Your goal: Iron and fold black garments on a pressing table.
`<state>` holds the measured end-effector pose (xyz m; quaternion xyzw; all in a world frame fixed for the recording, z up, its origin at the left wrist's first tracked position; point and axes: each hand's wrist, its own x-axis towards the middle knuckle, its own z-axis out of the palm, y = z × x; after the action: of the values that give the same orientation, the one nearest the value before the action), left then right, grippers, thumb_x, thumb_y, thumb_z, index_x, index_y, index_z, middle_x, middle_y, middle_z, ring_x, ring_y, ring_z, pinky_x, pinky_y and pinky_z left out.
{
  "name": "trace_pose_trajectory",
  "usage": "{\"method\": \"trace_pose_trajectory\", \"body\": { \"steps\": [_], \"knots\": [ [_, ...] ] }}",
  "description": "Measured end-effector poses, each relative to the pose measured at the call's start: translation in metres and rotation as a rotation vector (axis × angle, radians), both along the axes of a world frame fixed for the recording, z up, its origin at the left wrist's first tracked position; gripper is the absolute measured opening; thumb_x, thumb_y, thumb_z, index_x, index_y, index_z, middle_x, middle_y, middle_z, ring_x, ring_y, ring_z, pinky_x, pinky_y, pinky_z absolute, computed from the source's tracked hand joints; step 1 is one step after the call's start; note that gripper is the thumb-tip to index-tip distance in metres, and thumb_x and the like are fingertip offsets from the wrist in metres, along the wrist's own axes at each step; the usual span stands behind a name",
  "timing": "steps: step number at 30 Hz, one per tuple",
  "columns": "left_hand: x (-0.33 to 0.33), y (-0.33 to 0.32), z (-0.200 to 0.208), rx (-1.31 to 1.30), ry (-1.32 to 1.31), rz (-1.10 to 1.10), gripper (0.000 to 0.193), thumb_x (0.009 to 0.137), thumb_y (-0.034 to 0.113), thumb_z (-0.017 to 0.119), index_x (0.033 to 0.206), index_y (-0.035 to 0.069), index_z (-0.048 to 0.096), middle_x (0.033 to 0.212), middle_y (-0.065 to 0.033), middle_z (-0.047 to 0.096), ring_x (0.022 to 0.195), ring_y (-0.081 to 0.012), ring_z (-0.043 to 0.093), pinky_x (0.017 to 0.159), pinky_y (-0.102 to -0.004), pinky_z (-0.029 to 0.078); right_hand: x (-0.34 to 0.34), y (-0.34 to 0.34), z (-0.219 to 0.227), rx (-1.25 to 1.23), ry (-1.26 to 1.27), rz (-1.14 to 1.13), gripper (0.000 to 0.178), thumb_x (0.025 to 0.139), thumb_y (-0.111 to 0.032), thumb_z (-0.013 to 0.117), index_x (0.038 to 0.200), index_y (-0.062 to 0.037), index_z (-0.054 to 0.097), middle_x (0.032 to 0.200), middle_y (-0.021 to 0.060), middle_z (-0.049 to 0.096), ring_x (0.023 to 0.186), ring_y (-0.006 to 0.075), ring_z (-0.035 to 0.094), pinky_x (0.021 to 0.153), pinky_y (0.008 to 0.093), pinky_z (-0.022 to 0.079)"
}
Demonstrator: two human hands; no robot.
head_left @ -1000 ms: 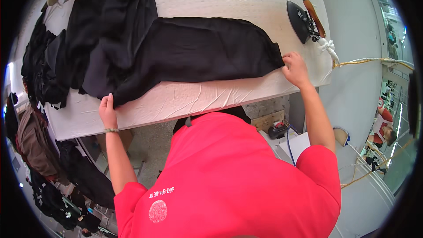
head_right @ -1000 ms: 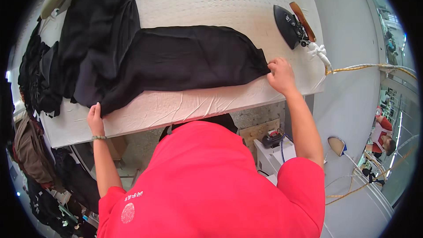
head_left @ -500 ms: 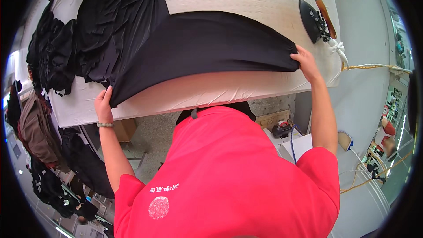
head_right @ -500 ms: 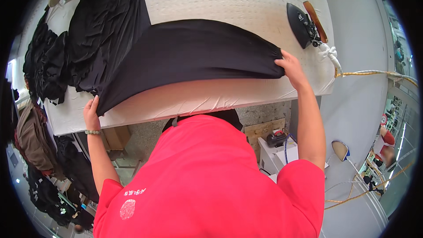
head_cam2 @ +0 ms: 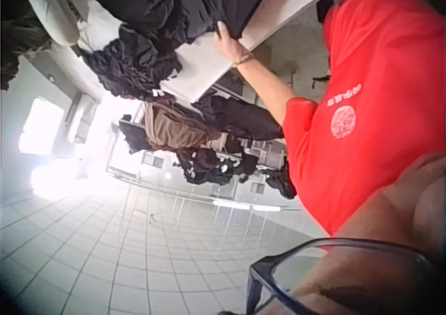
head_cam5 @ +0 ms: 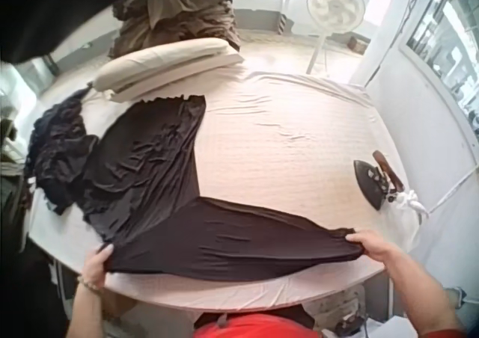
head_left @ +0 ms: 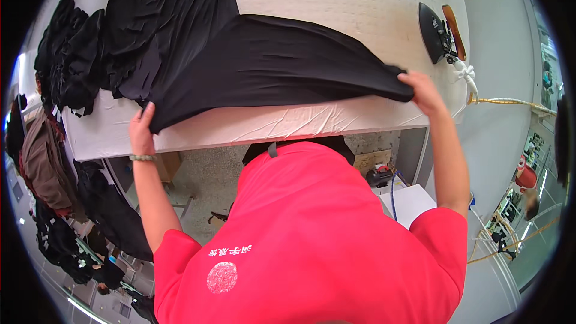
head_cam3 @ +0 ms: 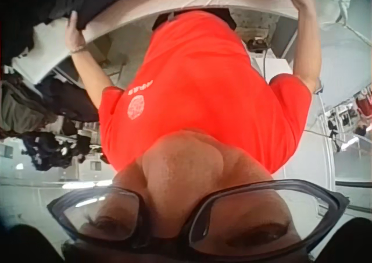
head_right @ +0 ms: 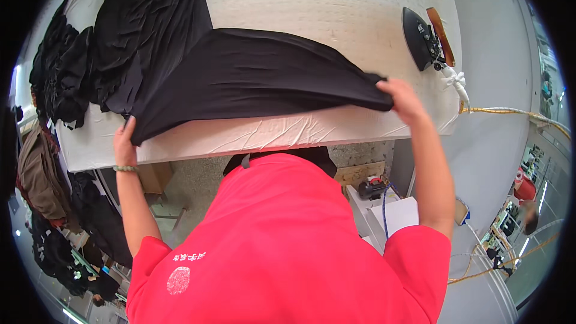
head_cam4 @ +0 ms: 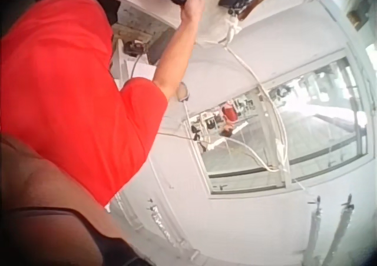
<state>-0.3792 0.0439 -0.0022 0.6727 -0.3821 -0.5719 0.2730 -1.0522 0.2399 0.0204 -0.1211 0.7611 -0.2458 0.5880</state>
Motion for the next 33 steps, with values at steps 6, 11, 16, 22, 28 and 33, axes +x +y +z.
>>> {"method": "trace_pose_trajectory", "body": {
  "steps": [6,11,16,22,28,33],
  "knots": [
    [0.036,-0.019,0.022,-0.119,-0.024,0.000,0.022,0.098,0.029,0.071,0.095,0.007,0.072,0.081,0.0020,0.069,0.065,-0.0056,0.061,0.053,-0.0219,0.044,-0.057,-0.060,0.074,-0.520,0.117,-0.116,0.041,0.093,-0.011,0.061,0.132,-0.0014,0.059,0.116,0.0034,0.067,0.104,0.0105,0.062,0.094,0.0243,0.048],
    [0.013,0.032,-0.016,-0.136,-0.281,-0.168,0.023,0.097,0.027,0.071,0.094,0.005,0.073,0.087,0.0000,0.071,0.072,-0.0059,0.063,0.060,-0.0197,0.046,-0.066,-0.027,0.044,-0.290,0.149,0.191,0.051,0.093,-0.008,0.059,0.143,0.0011,0.051,0.121,0.0024,0.066,0.103,0.0104,0.063,0.092,0.0245,0.050],
    [-0.022,0.072,-0.041,-0.062,-0.352,-0.047,0.024,0.097,0.026,0.072,0.096,0.002,0.074,0.088,0.0008,0.071,0.075,-0.0058,0.061,0.065,-0.0216,0.048,-0.058,0.005,-0.008,-0.196,0.048,0.211,0.046,0.095,-0.010,0.058,0.140,-0.0024,0.054,0.118,0.0003,0.067,0.096,0.0065,0.064,0.080,0.0236,0.052],
    [-0.027,0.071,-0.029,-0.052,-0.342,0.072,0.030,0.094,0.030,0.074,0.104,0.001,0.075,0.095,-0.0037,0.075,0.083,-0.0106,0.065,0.077,-0.0279,0.051,-0.054,0.001,-0.024,-0.300,-0.123,-0.013,0.042,0.098,-0.013,0.057,0.139,-0.0059,0.056,0.115,0.0000,0.068,0.096,0.0059,0.065,0.075,0.0228,0.054],
    [-0.001,0.063,-0.035,-0.156,-0.602,-0.266,0.040,0.092,0.034,0.076,0.106,-0.003,0.074,0.097,-0.0104,0.076,0.087,-0.0153,0.068,0.082,-0.0316,0.052,-0.062,0.019,-0.020,-0.291,-0.070,0.019,0.038,0.100,-0.019,0.059,0.136,-0.0057,0.058,0.113,0.0006,0.069,0.094,0.0060,0.066,0.075,0.0229,0.054],
    [-0.014,0.071,-0.040,-0.186,-0.806,-0.350,0.048,0.090,0.036,0.078,0.113,-0.005,0.069,0.101,-0.0149,0.075,0.093,-0.0195,0.068,0.086,-0.0343,0.052,-0.062,0.039,-0.043,-0.277,0.031,0.051,0.035,0.099,-0.021,0.064,0.130,-0.0048,0.061,0.112,0.0020,0.070,0.093,0.0066,0.066,0.078,0.0241,0.054]
  ]
}}
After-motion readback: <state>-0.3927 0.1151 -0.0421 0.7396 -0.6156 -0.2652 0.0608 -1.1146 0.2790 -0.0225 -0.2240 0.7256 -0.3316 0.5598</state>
